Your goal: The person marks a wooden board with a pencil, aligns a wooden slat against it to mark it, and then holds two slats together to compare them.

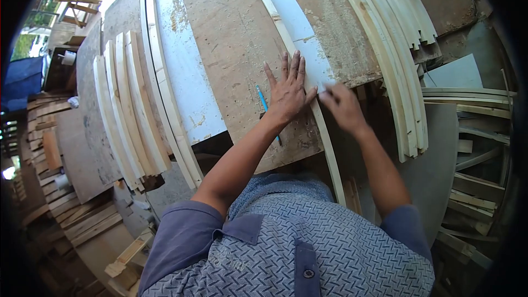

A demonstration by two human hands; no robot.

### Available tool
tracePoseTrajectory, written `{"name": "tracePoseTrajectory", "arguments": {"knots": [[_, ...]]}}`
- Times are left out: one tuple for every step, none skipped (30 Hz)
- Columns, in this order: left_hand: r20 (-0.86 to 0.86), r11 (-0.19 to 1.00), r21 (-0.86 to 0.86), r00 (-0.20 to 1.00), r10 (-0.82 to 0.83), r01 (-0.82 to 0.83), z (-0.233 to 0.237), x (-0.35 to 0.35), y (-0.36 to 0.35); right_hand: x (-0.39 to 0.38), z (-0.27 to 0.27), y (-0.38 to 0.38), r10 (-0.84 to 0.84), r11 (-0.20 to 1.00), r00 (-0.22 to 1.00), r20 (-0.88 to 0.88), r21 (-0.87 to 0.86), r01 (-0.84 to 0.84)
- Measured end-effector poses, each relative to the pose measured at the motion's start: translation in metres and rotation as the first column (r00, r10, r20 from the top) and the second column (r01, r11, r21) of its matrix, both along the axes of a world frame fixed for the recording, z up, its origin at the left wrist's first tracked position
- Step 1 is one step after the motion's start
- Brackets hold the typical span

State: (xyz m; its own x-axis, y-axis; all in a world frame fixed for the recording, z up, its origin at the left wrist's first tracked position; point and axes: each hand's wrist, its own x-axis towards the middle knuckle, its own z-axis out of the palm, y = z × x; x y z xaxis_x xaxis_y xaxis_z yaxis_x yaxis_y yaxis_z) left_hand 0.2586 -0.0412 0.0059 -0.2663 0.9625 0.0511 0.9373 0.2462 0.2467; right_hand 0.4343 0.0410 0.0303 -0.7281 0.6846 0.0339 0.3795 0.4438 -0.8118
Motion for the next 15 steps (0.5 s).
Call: {"name": "tracePoseTrajectory", "arguments": {"knots": [[-0.005,1.0,-0.006,1.0,0.0,0.0,-0.001,-0.001,0.0,0.026,0.001,-0.025,0.025,0.999,1.0,0.017,-0.049,-0.024],[-0.012,1.0,-0.008,1.0,0.002,-0.003,-0.001,-0.003,0.002,0.048,-0.001,-0.047,0.058,0.994,0.993,0.103,-0.095,-0.048],[-0.014,1.0,-0.006,1.0,0.008,-0.008,-0.001,-0.005,0.004,0.062,0.004,-0.067,0.066,0.986,0.974,0.216,-0.161,-0.031],[-0.027,1.0,-0.011,1.0,0.014,-0.014,-0.001,-0.008,0.006,0.071,0.002,-0.082,0.071,0.986,0.974,0.215,-0.16,-0.036],[-0.039,1.0,-0.017,0.999,0.017,-0.018,0.0,-0.01,0.008,0.076,-0.007,-0.097,0.023,0.996,0.987,0.161,-0.085,-0.01],[-0.041,1.0,-0.017,0.999,0.017,-0.018,0.0,-0.012,0.009,0.076,-0.011,-0.105,-0.024,1.0,0.994,0.103,-0.011,0.025],[-0.037,0.999,-0.029,0.999,0.019,-0.02,0.001,-0.015,0.012,0.074,-0.016,-0.108,-0.026,1.0,0.995,0.101,-0.009,0.027],[-0.03,0.999,-0.042,0.999,0.022,-0.023,0.001,-0.017,0.014,0.072,-0.02,-0.11,-0.055,0.998,0.995,0.082,0.012,0.055],[-0.033,0.999,-0.039,0.999,0.022,-0.023,0.002,-0.02,0.017,0.068,-0.019,-0.109,-0.085,0.996,0.995,0.06,0.033,0.083],[-0.028,0.999,-0.045,0.999,0.028,-0.029,0.003,-0.026,0.021,0.062,-0.019,-0.107,-0.088,0.996,0.995,0.055,0.037,0.086],[-0.02,0.998,-0.055,0.999,0.035,-0.036,0.003,-0.03,0.023,0.057,-0.017,-0.105,-0.104,0.994,0.993,0.056,0.031,0.102],[-0.02,0.998,-0.053,0.999,0.033,-0.034,0.003,-0.033,0.026,0.052,-0.016,-0.102,-0.12,0.993,0.991,0.058,0.027,0.119],[-0.037,0.997,-0.057,0.998,0.042,-0.044,0.003,-0.038,0.03,0.047,-0.017,-0.098,-0.123,0.992,0.991,0.058,0.03,0.122],[-0.054,0.997,-0.058,0.997,0.054,-0.057,0.004,-0.042,0.034,0.042,-0.02,-0.094,-0.121,0.99,0.993,0.016,0.069,0.119],[-0.053,0.997,-0.056,0.997,0.056,-0.058,0.004,-0.048,0.039,0.036,-0.021,-0.09,-0.115,0.988,0.993,-0.026,0.105,0.117]]}}
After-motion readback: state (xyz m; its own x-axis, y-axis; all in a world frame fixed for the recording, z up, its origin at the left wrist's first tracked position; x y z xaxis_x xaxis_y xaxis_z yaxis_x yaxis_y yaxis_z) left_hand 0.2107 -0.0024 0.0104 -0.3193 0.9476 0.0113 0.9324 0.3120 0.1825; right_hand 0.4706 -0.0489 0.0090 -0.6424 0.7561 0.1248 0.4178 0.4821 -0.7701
